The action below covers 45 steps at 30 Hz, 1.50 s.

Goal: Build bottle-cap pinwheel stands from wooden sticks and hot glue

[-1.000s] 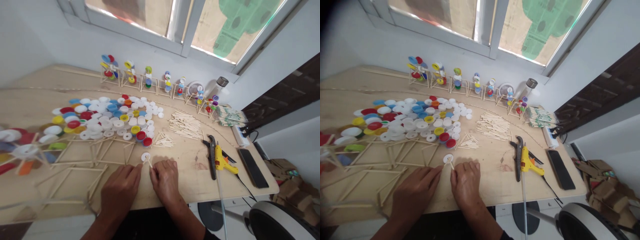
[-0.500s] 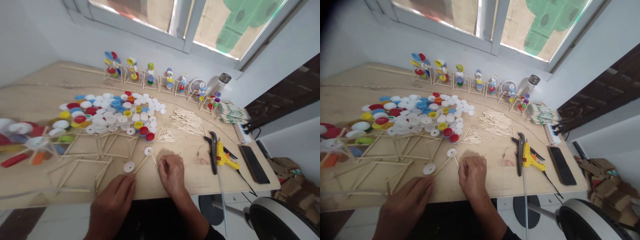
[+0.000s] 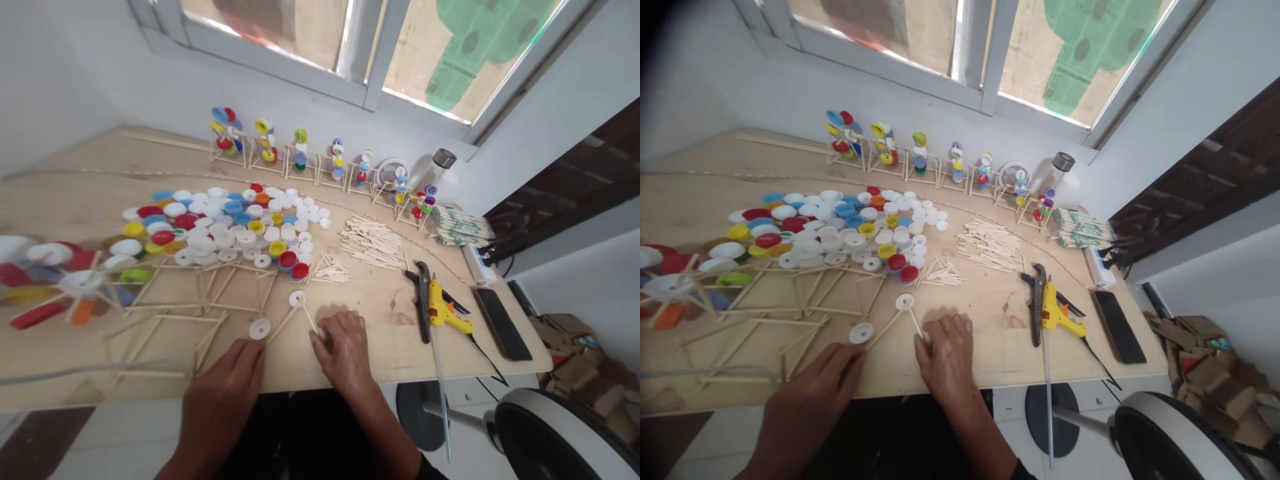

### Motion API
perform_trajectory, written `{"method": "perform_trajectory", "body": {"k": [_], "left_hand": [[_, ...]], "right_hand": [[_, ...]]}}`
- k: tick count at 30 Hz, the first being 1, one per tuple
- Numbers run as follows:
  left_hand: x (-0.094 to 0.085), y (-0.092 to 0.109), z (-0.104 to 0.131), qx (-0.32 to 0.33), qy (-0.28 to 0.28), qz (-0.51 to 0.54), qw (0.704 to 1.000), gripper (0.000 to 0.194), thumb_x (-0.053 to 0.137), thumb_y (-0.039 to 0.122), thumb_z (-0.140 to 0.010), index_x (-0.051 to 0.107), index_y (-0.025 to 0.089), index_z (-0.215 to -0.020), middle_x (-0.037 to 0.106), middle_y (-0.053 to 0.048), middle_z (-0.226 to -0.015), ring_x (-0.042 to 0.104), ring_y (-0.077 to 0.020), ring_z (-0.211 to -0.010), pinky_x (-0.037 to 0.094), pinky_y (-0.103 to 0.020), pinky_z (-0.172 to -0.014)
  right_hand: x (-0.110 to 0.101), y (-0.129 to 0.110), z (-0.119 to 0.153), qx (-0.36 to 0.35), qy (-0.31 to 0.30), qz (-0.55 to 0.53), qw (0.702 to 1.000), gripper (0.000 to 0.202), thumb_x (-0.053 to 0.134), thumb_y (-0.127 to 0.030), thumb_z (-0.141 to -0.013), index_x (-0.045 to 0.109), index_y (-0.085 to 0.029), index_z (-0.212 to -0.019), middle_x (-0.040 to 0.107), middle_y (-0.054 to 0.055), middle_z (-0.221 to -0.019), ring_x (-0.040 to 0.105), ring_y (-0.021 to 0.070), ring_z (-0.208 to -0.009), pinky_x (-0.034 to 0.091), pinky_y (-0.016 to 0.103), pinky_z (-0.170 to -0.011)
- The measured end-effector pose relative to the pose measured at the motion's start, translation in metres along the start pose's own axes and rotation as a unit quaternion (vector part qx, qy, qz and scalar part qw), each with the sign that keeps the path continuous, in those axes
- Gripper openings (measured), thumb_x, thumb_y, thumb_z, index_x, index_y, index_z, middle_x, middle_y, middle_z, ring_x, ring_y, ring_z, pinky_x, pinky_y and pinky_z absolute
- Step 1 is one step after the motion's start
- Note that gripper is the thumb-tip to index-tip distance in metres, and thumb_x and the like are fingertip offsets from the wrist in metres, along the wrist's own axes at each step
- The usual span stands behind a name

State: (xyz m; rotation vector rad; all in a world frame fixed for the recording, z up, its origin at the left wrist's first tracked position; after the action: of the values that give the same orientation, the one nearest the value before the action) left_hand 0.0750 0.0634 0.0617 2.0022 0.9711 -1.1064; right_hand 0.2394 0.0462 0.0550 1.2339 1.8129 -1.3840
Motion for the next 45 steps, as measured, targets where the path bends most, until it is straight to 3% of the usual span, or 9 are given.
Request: {"method": "perform_trajectory", "body": {"k": [10, 15, 18, 24, 27, 30, 34, 39, 45], "left_hand": [[-0.007, 0.0, -0.004, -0.008, 0.012, 0.003, 1.0, 0.023, 0.039, 0.024, -0.093, 0.06, 0.021, -0.082, 0.068, 0.0, -0.075, 0.064, -0.0147, -0.061, 0.042, -0.025, -0.052], [-0.013, -0.005, -0.004, -0.026, 0.012, 0.05, 0.998, 0.023, 0.037, 0.026, -0.094, 0.059, 0.019, -0.095, 0.071, -0.006, -0.087, 0.068, -0.0181, -0.072, 0.05, -0.027, -0.062], [-0.011, -0.008, -0.004, -0.027, 0.002, 0.038, 0.999, 0.025, 0.036, 0.022, -0.093, 0.06, 0.017, -0.101, 0.07, -0.007, -0.089, 0.067, -0.0192, -0.071, 0.049, -0.028, -0.058], [0.032, -0.021, 0.0, -0.019, -0.166, 0.0, 0.986, 0.036, 0.037, 0.013, -0.088, 0.061, 0.024, -0.113, 0.067, -0.006, -0.095, 0.066, -0.017, -0.065, 0.044, -0.026, -0.047], [0.043, -0.027, 0.0, -0.018, -0.202, -0.002, 0.979, 0.034, 0.036, 0.015, -0.09, 0.062, 0.024, -0.11, 0.068, -0.006, -0.102, 0.068, -0.0177, -0.068, 0.045, -0.026, -0.049], [0.036, -0.024, -0.003, -0.001, -0.164, -0.009, 0.986, 0.027, 0.038, 0.022, -0.093, 0.063, 0.024, -0.103, 0.071, -0.004, -0.095, 0.069, -0.0179, -0.065, 0.045, -0.026, -0.048], [0.007, -0.006, -0.015, 0.038, -0.053, -0.002, 0.998, 0.024, 0.041, 0.025, -0.092, 0.064, 0.023, -0.098, 0.073, -0.003, -0.09, 0.068, -0.0165, -0.063, 0.042, -0.025, -0.047], [-0.008, 0.015, -0.05, 0.034, 0.015, -0.03, 0.999, 0.028, 0.04, 0.025, -0.092, 0.066, 0.024, -0.083, 0.073, -0.003, -0.072, 0.064, -0.0174, -0.053, 0.033, -0.026, -0.044], [0.02, 0.014, -0.083, 0.007, -0.109, -0.101, 0.989, 0.028, 0.041, 0.027, -0.091, 0.068, 0.024, -0.086, 0.068, -0.004, -0.056, 0.06, -0.022, -0.043, 0.018, -0.026, -0.041]], "right_hand": [[-0.001, 0.004, 0.004, -0.013, -0.016, -0.028, 0.999, 0.001, 0.062, -0.023, -0.088, 0.062, -0.022, -0.087, 0.064, 0.002, -0.085, 0.056, 0.0203, -0.085, 0.036, 0.034, -0.08], [-0.009, 0.008, 0.008, -0.002, -0.01, -0.046, 0.999, 0.003, 0.06, -0.021, -0.087, 0.062, -0.021, -0.09, 0.065, 0.003, -0.085, 0.058, 0.0201, -0.085, 0.038, 0.033, -0.079], [-0.015, 0.01, 0.01, 0.002, 0.009, -0.06, 0.998, 0.004, 0.058, -0.02, -0.088, 0.061, -0.021, -0.089, 0.065, 0.003, -0.083, 0.058, 0.0195, -0.085, 0.039, 0.033, -0.079], [-0.016, 0.008, 0.011, 0.008, 0.021, -0.063, 0.998, 0.006, 0.056, -0.018, -0.088, 0.06, -0.02, -0.085, 0.064, 0.002, -0.081, 0.057, 0.0185, -0.081, 0.038, 0.032, -0.077], [-0.015, 0.01, 0.011, 0.019, 0.019, -0.07, 0.997, 0.007, 0.055, -0.018, -0.088, 0.06, -0.02, -0.084, 0.064, 0.002, -0.081, 0.056, 0.0191, -0.082, 0.037, 0.033, -0.077], [-0.013, 0.011, 0.012, 0.024, 0.017, -0.081, 0.996, 0.008, 0.054, -0.018, -0.088, 0.06, -0.021, -0.084, 0.063, 0.002, -0.081, 0.055, 0.0193, -0.081, 0.038, 0.033, -0.077], [-0.015, 0.011, 0.011, 0.021, 0.027, -0.09, 0.995, 0.011, 0.052, -0.018, -0.089, 0.059, -0.021, -0.081, 0.063, 0.002, -0.078, 0.056, 0.0186, -0.079, 0.039, 0.033, -0.077], [-0.015, 0.013, 0.011, 0.025, 0.035, -0.097, 0.994, 0.012, 0.051, -0.018, -0.089, 0.058, -0.021, -0.081, 0.063, 0.002, -0.078, 0.056, 0.0187, -0.079, 0.039, 0.033, -0.077], [-0.015, 0.013, 0.011, 0.028, 0.033, -0.095, 0.995, 0.013, 0.049, -0.018, -0.089, 0.058, -0.021, -0.08, 0.062, 0.002, -0.077, 0.056, 0.0191, -0.078, 0.039, 0.033, -0.076]]}}
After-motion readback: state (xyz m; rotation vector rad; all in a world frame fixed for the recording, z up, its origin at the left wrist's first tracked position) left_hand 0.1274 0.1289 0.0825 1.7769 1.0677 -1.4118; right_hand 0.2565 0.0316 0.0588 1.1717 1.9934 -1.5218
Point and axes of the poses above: each hand's wrist, its own z-axis away from the middle knuckle, its own x-axis out of the palm, y = z × x, the point moved 10 cm from there along -z, towards the middle knuckle
